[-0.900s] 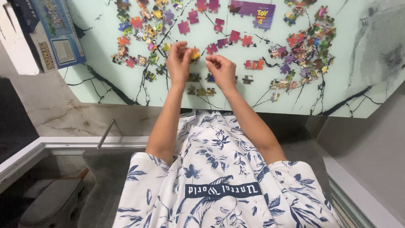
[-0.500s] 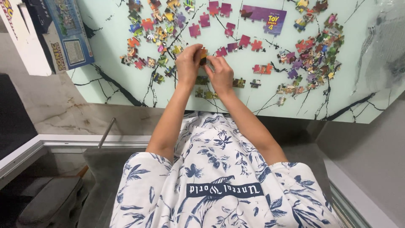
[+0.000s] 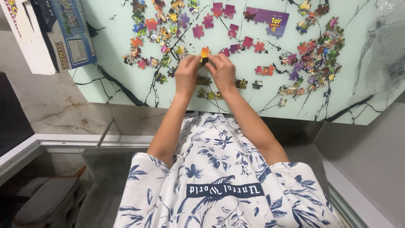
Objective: Assembling a jigsaw puzzle on a table.
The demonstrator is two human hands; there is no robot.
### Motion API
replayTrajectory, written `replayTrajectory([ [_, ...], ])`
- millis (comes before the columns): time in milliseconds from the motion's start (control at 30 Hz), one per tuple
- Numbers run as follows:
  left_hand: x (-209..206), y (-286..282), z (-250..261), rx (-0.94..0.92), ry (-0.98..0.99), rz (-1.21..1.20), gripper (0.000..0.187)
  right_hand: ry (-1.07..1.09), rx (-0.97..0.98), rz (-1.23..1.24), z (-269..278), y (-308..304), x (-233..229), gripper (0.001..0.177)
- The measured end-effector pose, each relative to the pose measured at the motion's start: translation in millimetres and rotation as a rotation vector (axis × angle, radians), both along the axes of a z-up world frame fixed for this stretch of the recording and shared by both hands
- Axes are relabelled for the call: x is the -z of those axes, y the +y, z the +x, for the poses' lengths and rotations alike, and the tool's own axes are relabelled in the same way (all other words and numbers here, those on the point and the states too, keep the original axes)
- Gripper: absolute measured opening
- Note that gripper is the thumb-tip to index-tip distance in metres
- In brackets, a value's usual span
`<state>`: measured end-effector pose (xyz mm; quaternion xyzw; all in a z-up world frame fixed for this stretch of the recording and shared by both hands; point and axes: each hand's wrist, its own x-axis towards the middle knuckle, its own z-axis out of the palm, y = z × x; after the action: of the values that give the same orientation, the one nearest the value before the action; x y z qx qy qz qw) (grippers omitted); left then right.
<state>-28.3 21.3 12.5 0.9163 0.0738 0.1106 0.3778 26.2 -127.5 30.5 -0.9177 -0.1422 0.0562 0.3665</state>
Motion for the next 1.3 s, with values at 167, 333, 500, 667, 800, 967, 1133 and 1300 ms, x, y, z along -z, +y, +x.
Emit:
replayTrajectory([
  [167, 6.8, -8.5, -10.9, 0.145, 0.013, 0.155, 0.046, 0.014, -0.018, -0.003, 5.5, -1.0, -6.5, 0.037],
  [333, 11.9, -21.5, -10.0, 0.119, -0.077, 0.345, 0.044, -0.003, -0.019, -0.004, 1.7, -1.6, -7.7, 0.038],
  [500, 19.3, -28.5, -13.5, 0.121, -0.023, 0.318, 0.041, -0.002, -0.028, -0.053, -3.1, -3.1, -4.8, 0.041],
  [667, 16.5, -25.3, -13.9, 0.144, -0.028, 0.36, 0.042, -0.009, -0.108, -0.065, 7.8, -6.7, -8.9, 0.05],
  [800, 18.5, -18.4, -13.2, 0.193, -0.042, 0.374, 0.044, -0.255, -0.439, -0.133, 35.9, -10.1, -9.5, 0.055],
  [967, 10.9, -17.5, -10.2, 0.149, -0.04, 0.265, 0.04, -0.174, -0.514, -0.068, 40.4, -20.4, 12.3, 0.053],
  [1133, 14.6, -22.8, -11.8, 0.092, -0.024, 0.237, 0.025, -0.133, -0.522, 0.019, 46.8, -24.2, 21.7, 0.045],
  [1300, 3.0, -26.5, -11.5, 0.078, -0.055, 0.314, 0.034, -0.169, -0.526, -0.001, 55.3, -16.6, 19.0, 0.037],
])
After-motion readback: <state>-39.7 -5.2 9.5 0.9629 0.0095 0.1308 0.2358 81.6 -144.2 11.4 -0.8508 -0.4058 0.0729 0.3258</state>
